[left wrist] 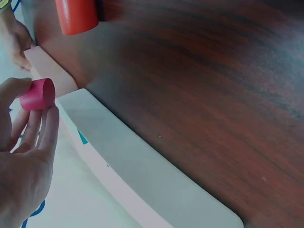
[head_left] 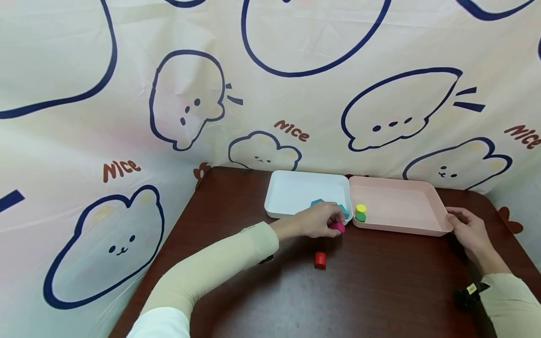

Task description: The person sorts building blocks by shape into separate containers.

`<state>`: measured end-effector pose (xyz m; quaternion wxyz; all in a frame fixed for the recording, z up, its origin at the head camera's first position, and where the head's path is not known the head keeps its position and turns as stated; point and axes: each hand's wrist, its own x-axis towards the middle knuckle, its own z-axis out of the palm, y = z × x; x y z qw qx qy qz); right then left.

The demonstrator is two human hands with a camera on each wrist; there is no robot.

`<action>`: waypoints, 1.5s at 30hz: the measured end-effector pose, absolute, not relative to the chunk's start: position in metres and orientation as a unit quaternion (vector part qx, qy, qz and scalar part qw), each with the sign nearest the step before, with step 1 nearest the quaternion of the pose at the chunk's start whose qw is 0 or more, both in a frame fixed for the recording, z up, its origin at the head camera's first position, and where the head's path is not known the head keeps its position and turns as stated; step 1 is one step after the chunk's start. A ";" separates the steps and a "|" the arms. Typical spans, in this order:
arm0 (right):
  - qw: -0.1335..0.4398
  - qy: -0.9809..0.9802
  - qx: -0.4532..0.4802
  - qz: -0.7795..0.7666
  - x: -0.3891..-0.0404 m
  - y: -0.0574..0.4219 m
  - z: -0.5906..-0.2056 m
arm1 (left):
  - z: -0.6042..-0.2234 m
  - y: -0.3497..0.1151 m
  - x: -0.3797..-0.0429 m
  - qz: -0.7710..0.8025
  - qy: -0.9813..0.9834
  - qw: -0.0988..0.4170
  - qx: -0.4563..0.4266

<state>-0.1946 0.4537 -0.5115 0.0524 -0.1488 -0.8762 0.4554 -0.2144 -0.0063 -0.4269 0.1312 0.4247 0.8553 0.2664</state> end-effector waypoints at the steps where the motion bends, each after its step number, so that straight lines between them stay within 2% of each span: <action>1: 0.053 -0.876 -0.150 0.456 -0.194 0.454 -0.512 | -0.426 -0.006 -0.215 0.267 0.856 0.131 0.423; 20: 0.057 -0.879 -0.146 0.451 -0.195 0.453 -0.513 | -0.405 0.019 -0.231 0.262 0.861 0.051 0.433; 45: 0.058 -0.877 -0.151 0.453 -0.195 0.454 -0.513 | -0.419 0.040 -0.258 0.372 0.869 0.047 0.325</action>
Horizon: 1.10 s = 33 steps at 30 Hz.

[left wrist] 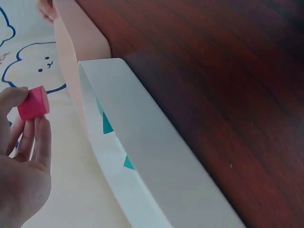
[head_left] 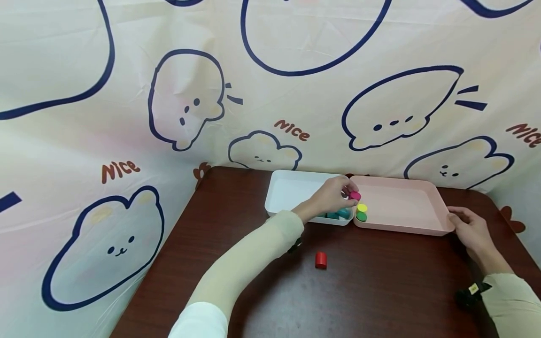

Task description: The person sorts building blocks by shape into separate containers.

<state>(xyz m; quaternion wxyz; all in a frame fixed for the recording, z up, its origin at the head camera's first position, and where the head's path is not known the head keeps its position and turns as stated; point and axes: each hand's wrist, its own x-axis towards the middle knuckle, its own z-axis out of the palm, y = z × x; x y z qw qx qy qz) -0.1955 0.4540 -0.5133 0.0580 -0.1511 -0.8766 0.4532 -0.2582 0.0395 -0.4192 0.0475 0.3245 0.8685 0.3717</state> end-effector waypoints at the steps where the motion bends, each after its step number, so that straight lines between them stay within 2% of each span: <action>1: 0.058 -0.876 -0.153 0.453 -0.195 0.454 -0.513 | -0.420 0.041 -0.259 0.380 0.868 0.048 0.317; 15: 0.058 -0.880 -0.147 0.448 -0.196 0.454 -0.511 | -0.434 0.062 -0.267 0.424 0.868 0.056 0.251; 33: 0.057 -0.880 -0.143 0.449 -0.196 0.455 -0.513 | -0.450 0.073 -0.272 0.417 0.885 0.037 0.203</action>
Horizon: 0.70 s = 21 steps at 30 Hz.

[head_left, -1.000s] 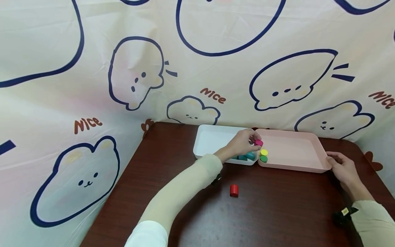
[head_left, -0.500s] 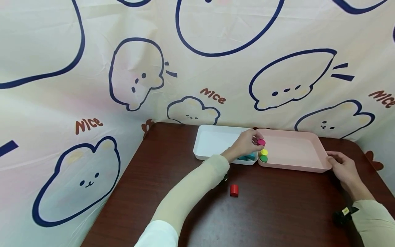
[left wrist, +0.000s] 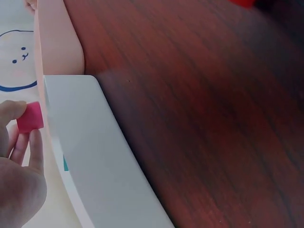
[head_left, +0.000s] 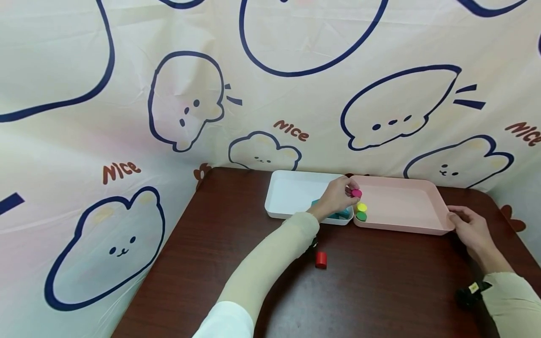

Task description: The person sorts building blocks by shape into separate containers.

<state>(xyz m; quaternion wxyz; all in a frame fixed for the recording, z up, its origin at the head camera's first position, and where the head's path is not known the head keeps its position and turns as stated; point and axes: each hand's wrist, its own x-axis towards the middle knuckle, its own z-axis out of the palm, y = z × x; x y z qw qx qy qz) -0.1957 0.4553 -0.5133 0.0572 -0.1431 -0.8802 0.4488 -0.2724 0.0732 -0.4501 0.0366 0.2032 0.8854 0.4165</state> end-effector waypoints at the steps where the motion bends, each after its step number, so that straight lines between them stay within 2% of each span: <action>1: 0.057 -0.880 -0.144 0.448 -0.196 0.456 -0.513 | -0.451 0.074 -0.273 0.419 0.886 0.036 0.198; 21: 0.056 -0.880 -0.147 0.447 -0.195 0.455 -0.512 | -0.454 0.084 -0.272 0.420 0.891 0.045 0.166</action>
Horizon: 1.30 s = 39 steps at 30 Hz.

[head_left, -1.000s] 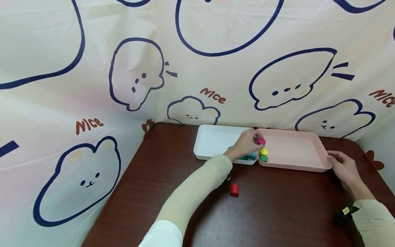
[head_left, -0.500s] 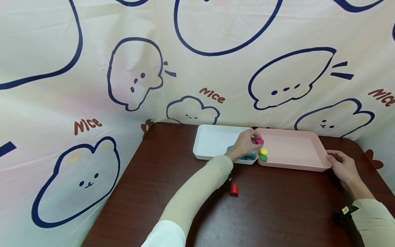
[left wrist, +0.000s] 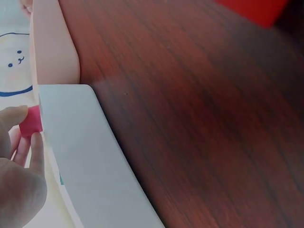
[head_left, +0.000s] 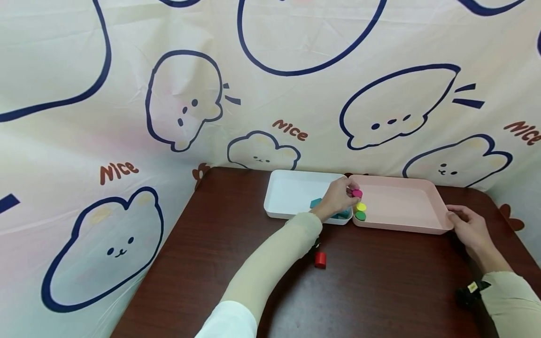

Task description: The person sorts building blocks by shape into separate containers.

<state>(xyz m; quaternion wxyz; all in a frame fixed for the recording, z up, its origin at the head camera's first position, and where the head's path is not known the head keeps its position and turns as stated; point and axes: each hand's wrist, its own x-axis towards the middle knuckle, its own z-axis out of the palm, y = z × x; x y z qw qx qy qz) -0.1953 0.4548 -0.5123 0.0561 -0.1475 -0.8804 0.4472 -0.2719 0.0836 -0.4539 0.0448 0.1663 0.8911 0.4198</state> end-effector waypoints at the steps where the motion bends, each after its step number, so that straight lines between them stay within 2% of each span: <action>1: 0.055 -0.881 -0.147 0.446 -0.195 0.455 -0.512 | -0.454 0.083 -0.272 0.419 0.891 0.045 0.168; 12: 0.061 -0.875 -0.125 0.465 -0.192 0.456 -0.511 | -0.459 0.080 -0.274 0.408 0.890 0.035 0.200; 39: 0.062 -0.878 -0.133 0.456 -0.193 0.454 -0.512 | -0.458 0.084 -0.273 0.365 0.911 0.026 0.191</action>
